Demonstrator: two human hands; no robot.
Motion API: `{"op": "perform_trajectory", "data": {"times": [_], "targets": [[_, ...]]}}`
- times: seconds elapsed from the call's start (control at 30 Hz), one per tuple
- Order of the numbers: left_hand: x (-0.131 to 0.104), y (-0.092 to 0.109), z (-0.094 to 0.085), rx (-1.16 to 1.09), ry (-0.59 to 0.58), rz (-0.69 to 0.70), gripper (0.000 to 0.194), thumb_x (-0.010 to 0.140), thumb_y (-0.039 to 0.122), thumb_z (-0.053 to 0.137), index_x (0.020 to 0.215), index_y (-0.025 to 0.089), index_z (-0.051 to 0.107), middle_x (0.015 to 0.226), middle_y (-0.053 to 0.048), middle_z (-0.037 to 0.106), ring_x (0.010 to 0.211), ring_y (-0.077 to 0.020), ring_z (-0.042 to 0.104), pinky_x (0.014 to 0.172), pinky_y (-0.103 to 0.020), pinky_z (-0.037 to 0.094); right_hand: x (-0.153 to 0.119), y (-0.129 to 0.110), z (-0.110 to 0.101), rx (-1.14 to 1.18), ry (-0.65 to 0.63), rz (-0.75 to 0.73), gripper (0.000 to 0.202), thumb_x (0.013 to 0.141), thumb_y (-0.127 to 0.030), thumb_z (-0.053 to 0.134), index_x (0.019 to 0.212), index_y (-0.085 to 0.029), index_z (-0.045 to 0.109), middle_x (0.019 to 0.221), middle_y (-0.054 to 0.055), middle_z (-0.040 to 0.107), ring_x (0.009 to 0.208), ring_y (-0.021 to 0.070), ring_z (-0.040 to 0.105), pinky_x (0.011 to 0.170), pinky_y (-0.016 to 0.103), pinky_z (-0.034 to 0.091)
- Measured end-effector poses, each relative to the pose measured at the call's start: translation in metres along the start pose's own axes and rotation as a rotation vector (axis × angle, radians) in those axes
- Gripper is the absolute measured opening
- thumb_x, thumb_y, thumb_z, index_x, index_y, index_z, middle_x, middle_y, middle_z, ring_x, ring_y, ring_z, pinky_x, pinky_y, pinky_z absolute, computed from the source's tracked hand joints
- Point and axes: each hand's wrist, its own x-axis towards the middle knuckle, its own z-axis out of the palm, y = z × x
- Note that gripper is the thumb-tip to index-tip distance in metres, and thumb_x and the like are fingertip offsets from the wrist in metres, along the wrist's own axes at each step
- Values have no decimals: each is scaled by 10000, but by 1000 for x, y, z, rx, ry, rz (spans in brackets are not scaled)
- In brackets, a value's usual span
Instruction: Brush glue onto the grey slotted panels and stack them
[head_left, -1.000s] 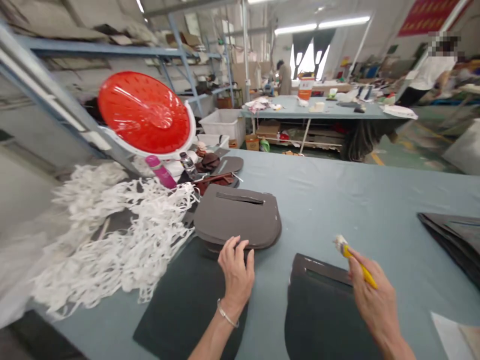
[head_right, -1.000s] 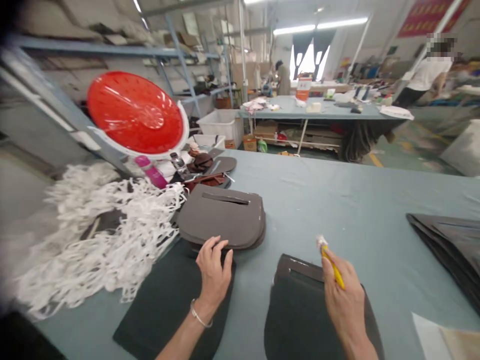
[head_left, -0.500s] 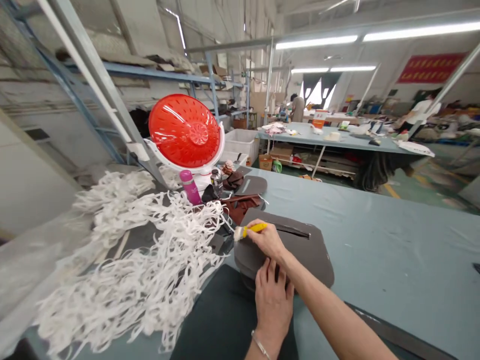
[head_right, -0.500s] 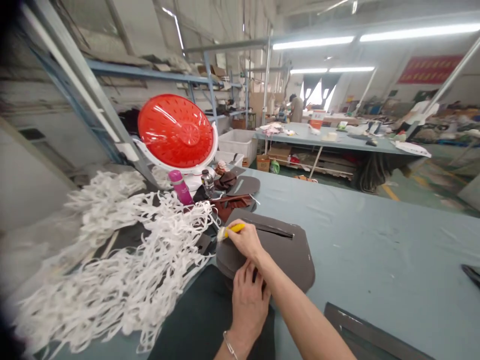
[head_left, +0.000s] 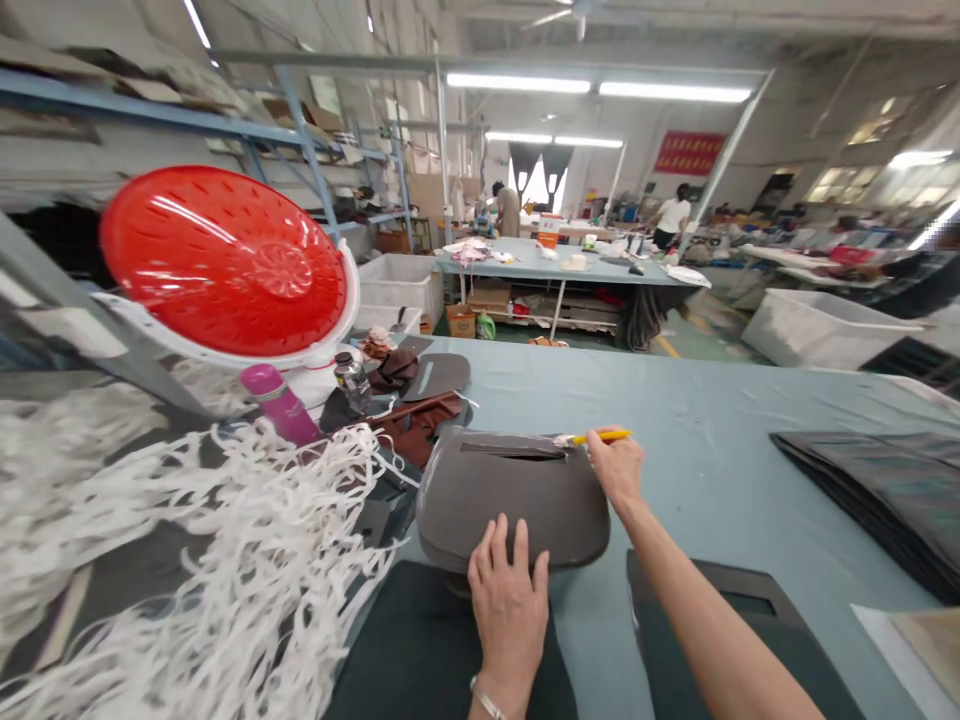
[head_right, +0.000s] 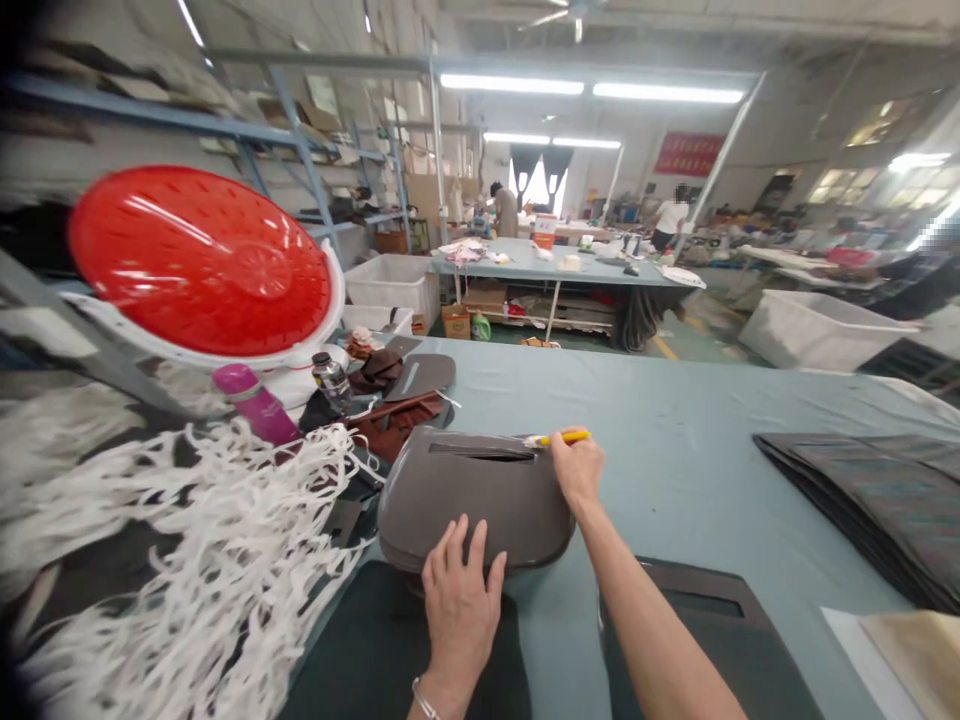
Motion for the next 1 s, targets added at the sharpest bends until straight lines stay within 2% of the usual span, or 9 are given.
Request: {"op": "perform_trajectory", "data": {"times": [0.07,0.2,0.37,0.47,0.53,0.63,0.77,0.87,1.0], "targets": [[0,3,2,3,-3,-1,402,871,352,482,1253,238,528,1351,-125,473,1248,-316,400,975,-518,351,4,14,-21,-16,68,13,278,746,-377,482,765,-160,655,595,41,641,584,183,583,641,274,402],[2,14,4,23,-11,-7,403,880,360,467,1254,222,527,1351,-128,472,1252,-317,392,986,-519,333,-13,28,-39,53,17,12,302,772,-426,482,781,-165,634,602,35,637,561,168,572,618,262,403],[2,24,-3,-7,-53,-45,398,890,374,443,1244,215,534,1349,-128,470,1254,-316,390,990,-514,332,-77,41,-80,-85,98,33,219,779,-367,496,664,-193,564,531,-12,563,507,145,516,569,252,359],[8,14,-17,-150,-118,-65,371,894,396,425,1192,231,572,1310,-118,507,1221,-304,427,983,-510,345,-118,23,-99,-38,105,-32,190,789,-319,520,644,-196,534,521,-38,520,487,119,489,560,240,363],[21,-3,-31,-358,-175,-79,363,918,389,360,1163,237,581,1240,-98,561,1166,-250,487,973,-454,382,-142,-2,-92,97,72,-105,163,803,-300,532,681,-193,549,588,-29,545,527,113,511,575,231,391],[50,-42,-51,-651,-143,-182,401,941,379,270,1173,208,548,1178,-84,600,1088,-178,554,963,-368,414,-174,-45,-54,327,-147,-249,107,824,-265,538,783,-187,599,718,6,611,618,119,566,615,226,441],[81,-90,-58,-711,-191,-269,386,922,387,299,1160,205,542,1127,-72,635,1028,-169,595,934,-355,438,-204,-72,-2,497,-426,-448,133,843,-240,539,918,-187,636,870,45,676,767,145,626,728,241,483],[85,-108,-48,-552,-287,-132,321,897,313,348,1078,206,591,1075,-62,647,1029,-173,581,961,-362,416,-204,-45,-10,441,-390,-390,116,842,-239,548,894,-186,638,843,42,674,732,140,625,698,232,484],[76,-107,-39,-363,-258,11,325,904,267,332,1090,200,590,1060,-72,614,1033,-186,548,956,-365,408,-180,15,-75,177,-125,-233,94,795,-270,616,778,-178,627,664,-2,615,523,99,540,531,205,430]]}}
